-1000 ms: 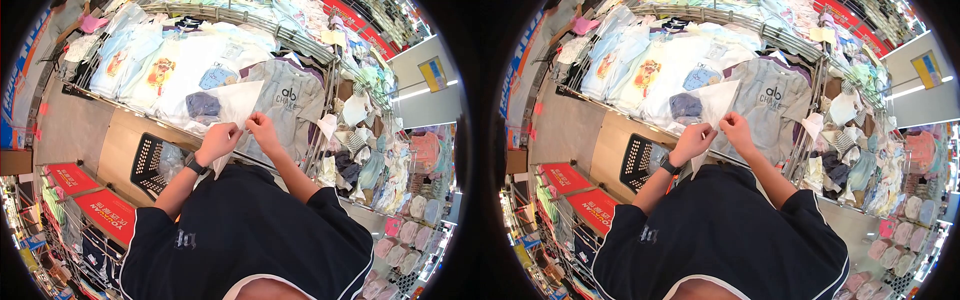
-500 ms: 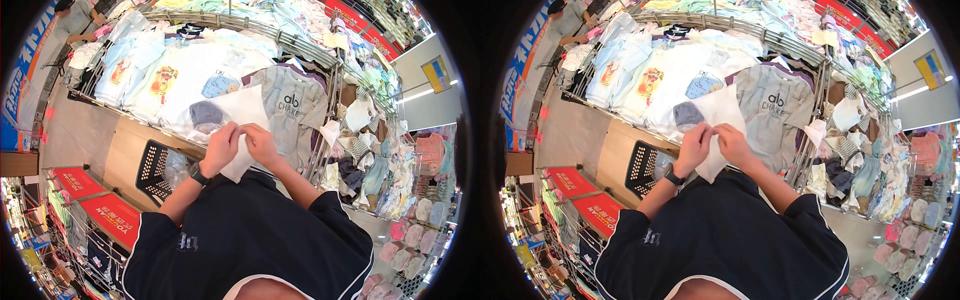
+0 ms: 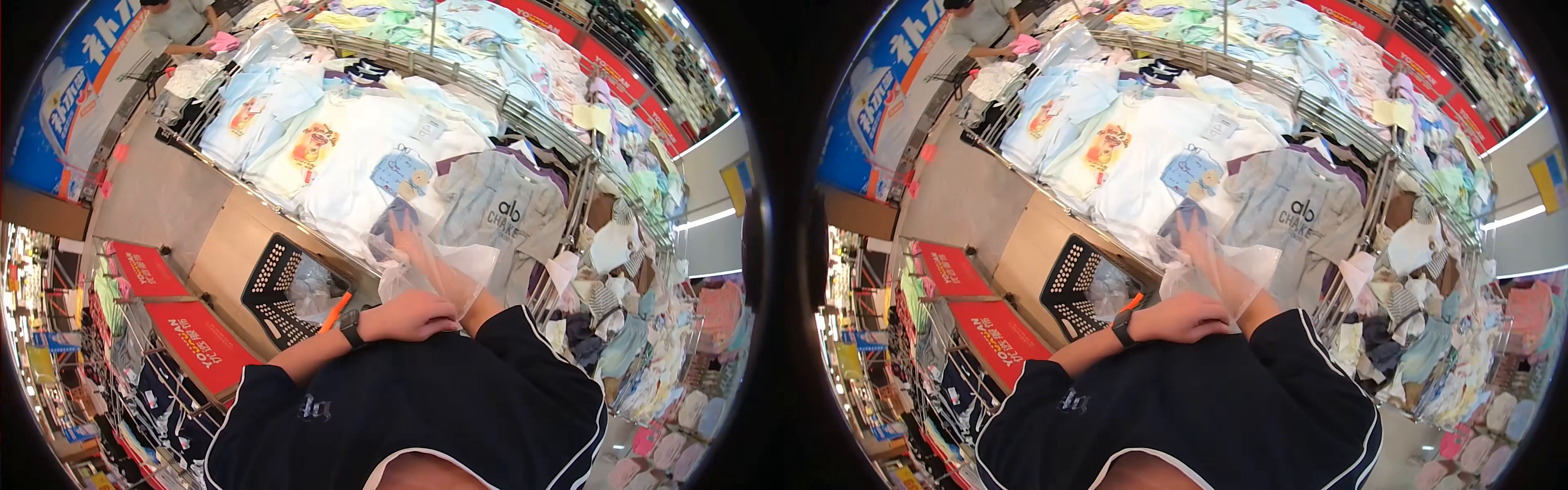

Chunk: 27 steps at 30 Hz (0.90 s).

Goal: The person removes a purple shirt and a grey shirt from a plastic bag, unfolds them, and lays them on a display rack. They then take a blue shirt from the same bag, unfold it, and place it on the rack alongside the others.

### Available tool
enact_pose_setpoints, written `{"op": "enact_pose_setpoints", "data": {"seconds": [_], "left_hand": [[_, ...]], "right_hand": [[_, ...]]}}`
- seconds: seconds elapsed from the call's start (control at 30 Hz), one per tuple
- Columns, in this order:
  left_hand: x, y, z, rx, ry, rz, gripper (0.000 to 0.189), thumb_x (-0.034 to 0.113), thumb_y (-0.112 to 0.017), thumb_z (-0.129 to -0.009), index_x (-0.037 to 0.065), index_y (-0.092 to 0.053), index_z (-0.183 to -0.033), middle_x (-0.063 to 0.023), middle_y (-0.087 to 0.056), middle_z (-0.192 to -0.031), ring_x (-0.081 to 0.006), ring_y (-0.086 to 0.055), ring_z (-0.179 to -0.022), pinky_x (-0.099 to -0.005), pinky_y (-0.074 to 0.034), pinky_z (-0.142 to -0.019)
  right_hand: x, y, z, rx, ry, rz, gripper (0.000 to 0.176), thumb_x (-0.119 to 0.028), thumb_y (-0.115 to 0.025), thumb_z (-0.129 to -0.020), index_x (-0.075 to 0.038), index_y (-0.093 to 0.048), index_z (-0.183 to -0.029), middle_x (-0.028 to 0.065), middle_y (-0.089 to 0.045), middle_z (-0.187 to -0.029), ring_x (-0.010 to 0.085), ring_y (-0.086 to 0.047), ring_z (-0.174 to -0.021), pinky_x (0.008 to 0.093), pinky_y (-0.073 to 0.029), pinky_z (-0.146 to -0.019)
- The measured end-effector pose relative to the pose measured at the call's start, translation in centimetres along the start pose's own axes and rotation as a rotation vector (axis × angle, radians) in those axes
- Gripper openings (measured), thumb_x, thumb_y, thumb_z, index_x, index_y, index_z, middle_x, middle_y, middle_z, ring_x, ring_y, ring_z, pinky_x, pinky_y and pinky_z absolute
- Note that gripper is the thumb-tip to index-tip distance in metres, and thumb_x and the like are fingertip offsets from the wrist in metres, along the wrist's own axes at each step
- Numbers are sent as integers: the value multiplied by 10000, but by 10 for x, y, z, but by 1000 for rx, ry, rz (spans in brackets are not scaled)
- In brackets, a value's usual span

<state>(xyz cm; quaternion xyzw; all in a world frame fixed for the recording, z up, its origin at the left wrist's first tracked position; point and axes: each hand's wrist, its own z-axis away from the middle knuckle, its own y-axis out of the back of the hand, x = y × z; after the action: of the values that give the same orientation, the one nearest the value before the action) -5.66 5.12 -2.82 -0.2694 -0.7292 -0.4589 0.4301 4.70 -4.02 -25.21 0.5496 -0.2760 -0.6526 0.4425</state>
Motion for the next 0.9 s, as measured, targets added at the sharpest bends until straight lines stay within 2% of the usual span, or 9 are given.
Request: {"op": "enact_pose_setpoints", "data": {"seconds": [0.1,0.17,0.3,0.4,0.5,0.53,0.67,0.77,0.9], "left_hand": [[-13,13,14,168,190,17,144,172,-631,-927,43,-644,-990,-142,-622,-814,-287,-615,-714,-373,-491,-639],[-32,24,20,320,321,-154,150,148,-645,-920,27,-658,-1007,-121,-635,-849,-224,-607,-680,-314,-495,-620],[-64,36,37,670,602,-89,164,156,-653,-912,11,-641,-988,-121,-639,-887,-208,-639,-778,-317,-524,-651],[-109,42,56,868,715,-119,358,237,-718,-874,2,-603,-1118,-137,-649,-1038,-224,-640,-924,-327,-537,-749],[-148,48,73,1033,768,22,641,305,-744,-859,22,-447,-1351,-181,-601,-1200,-243,-612,-1036,-334,-526,-831],[-146,54,68,1034,911,19,777,318,-744,-865,19,-318,-1442,-217,-548,-1261,-252,-603,-1048,-329,-520,-858],[-136,72,43,1117,778,582,770,280,-770,-853,-24,-352,-1425,-173,-560,-1271,-198,-608,-1048,-304,-525,-845],[-163,80,42,810,719,1049,760,242,-739,-883,-12,-318,-1462,-160,-591,-1248,-172,-606,-1081,-318,-518,-898],[-171,98,29,979,706,813,515,137,-744,-870,-27,-498,-1291,-106,-673,-1083,-156,-665,-912,-305,-553,-803]], "right_hand": [[34,-42,-21,125,18,56,828,-517,-621,-820,-174,-313,-1507,403,-243,-1476,560,-501,-1154,580,-404,-995],[47,-70,-38,97,10,-45,797,-540,-626,-815,-163,-358,-1463,407,-282,-1449,541,-534,-1118,552,-435,-968],[26,-26,-17,161,9,-270,654,-465,-704,-799,-80,-498,-1285,381,-488,-1284,474,-616,-1023,501,-501,-862],[24,-6,-28,224,126,-666,510,-316,-796,-761,-30,-562,-1112,251,-651,-1034,331,-677,-913,420,-529,-778],[-7,60,-6,-104,169,-1325,403,-204,-828,-751,-19,-588,-1018,107,-675,-899,157,-650,-877,326,-524,-761],[-11,80,0,-138,189,-1207,350,-168,-802,-787,-22,-588,-1023,34,-652,-920,94,-606,-856,259,-511,-750],[-34,133,36,-135,4,-1428,308,-130,-782,-793,-19,-603,-1018,50,-658,-930,110,-624,-816,258,-513,-729],[-21,133,45,-158,-33,-1545,276,-112,-763,-800,-18,-609,-1008,59,-657,-935,116,-627,-798,261,-512,-722],[-12,139,71,-143,-149,-1444,274,-111,-734,-830,-17,-589,-1042,65,-659,-942,127,-630,-828,274,-514,-734]]}}
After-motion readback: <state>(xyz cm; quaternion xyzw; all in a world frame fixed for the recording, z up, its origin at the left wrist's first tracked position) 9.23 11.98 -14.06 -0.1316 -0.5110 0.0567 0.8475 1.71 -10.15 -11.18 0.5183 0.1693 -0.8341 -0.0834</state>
